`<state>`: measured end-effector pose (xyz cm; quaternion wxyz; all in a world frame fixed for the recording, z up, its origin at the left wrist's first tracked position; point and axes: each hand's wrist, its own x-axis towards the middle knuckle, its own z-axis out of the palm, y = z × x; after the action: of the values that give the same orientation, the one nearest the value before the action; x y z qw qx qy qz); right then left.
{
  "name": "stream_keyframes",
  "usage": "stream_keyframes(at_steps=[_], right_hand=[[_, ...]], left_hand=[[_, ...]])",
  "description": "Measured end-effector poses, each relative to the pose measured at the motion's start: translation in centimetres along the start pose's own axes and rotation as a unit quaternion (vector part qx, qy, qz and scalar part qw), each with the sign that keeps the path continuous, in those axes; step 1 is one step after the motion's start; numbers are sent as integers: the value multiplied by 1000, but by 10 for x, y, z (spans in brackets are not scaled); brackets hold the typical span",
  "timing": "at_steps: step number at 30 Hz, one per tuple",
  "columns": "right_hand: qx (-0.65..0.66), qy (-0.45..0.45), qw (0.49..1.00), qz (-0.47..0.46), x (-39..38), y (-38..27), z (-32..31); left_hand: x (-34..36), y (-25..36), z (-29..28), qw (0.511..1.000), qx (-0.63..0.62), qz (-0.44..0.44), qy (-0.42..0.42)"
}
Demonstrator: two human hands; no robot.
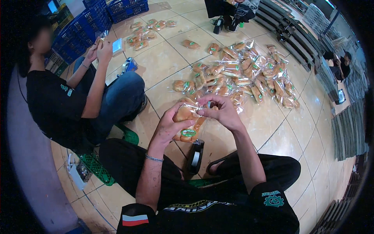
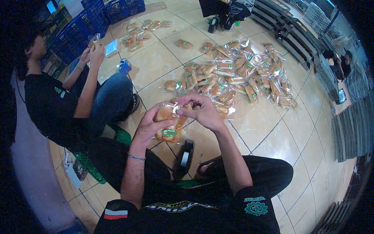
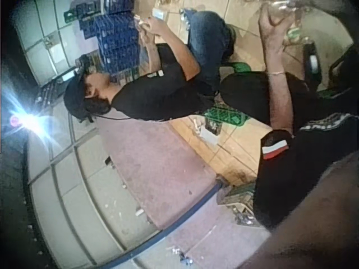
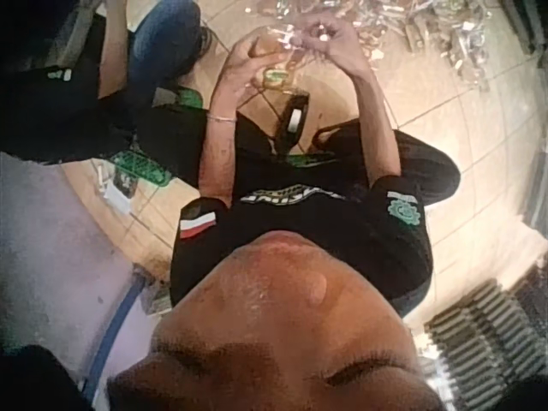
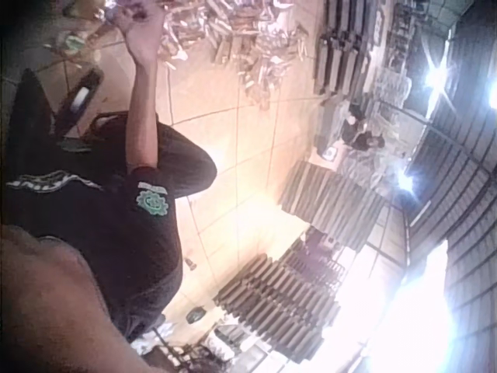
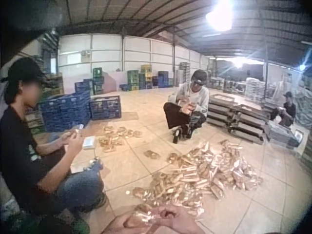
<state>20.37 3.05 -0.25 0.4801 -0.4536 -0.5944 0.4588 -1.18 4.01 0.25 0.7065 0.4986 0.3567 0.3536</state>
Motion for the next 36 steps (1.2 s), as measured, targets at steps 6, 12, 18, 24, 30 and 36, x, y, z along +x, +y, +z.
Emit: stream_keyframes(at_steps=[6,12,18,24,30,36], right_hand=[[97,-10,992,80,-6,-6,8],[128,19,989,67,-9,-10,18],[18,-83,986,144,-11,-21,2],[-53,-186,978,76,-17,-37,-3],[-241,-425,848,205,-12,20,-34],[88,-45,978,186,-1,79,-52]], left_hand=[[-8,12,-2,990,110,79,-35],[-15,23,-6,911,303,281,16],[-16,23,-4,908,246,332,-75],[-22,27,-10,927,317,198,-38],[-1,0,-21,974,217,43,-45],[62,-109,-59,862,472,-68,170]])
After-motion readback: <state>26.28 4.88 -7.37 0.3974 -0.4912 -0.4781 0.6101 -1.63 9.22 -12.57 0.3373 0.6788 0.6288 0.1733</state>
